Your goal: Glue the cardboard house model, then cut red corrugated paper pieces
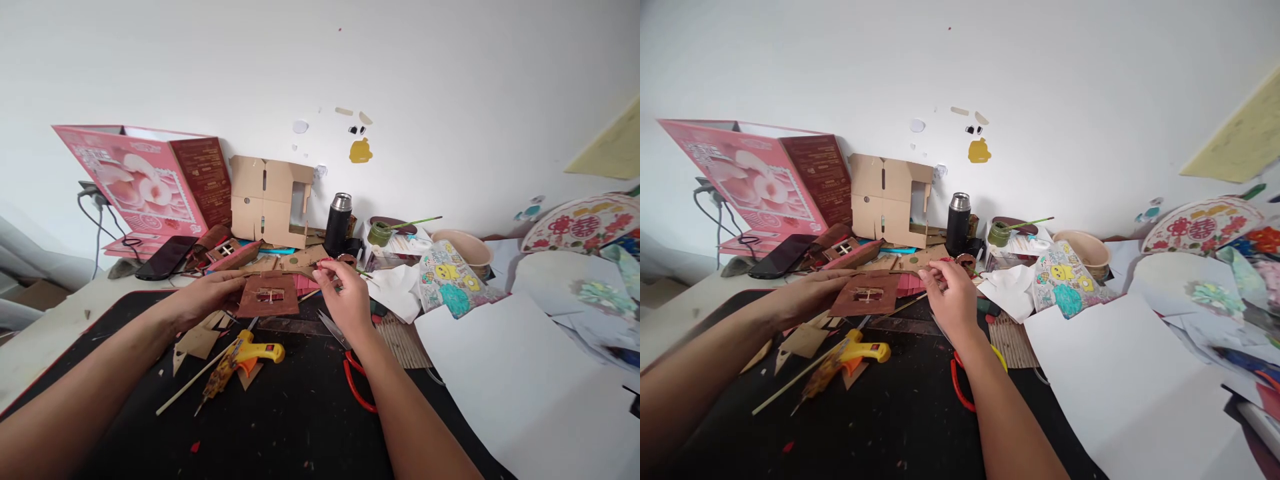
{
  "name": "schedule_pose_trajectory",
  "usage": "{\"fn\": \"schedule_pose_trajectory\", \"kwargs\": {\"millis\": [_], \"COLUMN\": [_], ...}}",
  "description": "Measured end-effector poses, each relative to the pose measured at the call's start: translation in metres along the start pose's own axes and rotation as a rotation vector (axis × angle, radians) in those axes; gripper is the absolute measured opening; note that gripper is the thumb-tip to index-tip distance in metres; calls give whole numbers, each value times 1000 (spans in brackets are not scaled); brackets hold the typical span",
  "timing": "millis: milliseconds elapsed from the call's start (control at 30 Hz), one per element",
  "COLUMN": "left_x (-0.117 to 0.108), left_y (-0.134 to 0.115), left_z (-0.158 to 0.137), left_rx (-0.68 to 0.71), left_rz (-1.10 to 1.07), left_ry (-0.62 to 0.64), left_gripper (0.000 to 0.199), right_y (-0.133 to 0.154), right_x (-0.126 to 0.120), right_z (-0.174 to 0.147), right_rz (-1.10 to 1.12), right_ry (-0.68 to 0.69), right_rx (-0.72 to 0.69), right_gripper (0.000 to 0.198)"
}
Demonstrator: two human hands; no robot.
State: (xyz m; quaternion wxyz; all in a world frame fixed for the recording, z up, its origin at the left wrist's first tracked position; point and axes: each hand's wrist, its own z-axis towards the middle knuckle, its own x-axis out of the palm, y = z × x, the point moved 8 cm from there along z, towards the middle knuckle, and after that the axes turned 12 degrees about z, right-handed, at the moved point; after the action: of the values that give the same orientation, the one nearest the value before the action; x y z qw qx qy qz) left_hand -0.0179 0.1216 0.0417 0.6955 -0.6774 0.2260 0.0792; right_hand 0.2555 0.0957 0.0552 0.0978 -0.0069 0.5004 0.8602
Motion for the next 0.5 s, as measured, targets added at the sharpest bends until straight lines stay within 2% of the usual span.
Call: {"fn": "schedule_pose_trajectory", "kwargs": {"millis": [100, 167, 400, 500], "left_x": [10, 9, 19, 19], "left_y": [12, 10, -9, -5], "left_z": [0, -1, -8, -8], "left_rx": [-130, -163, -151, -123], "left_rz": [-35, -51, -158, -238], "left_ry": [125, 122, 271, 236], "left_gripper": [46, 49, 64, 79], "right_y": [-5, -11, -42, -45], "right_x": [5, 8, 8, 8], "right_z": [1, 1, -2, -2], "right_rz": [24, 43, 180, 207], "right_ry": [65, 98, 65, 64], "right_rx": [18, 61, 316, 349], "right_gripper": [26, 23, 25, 26]}}
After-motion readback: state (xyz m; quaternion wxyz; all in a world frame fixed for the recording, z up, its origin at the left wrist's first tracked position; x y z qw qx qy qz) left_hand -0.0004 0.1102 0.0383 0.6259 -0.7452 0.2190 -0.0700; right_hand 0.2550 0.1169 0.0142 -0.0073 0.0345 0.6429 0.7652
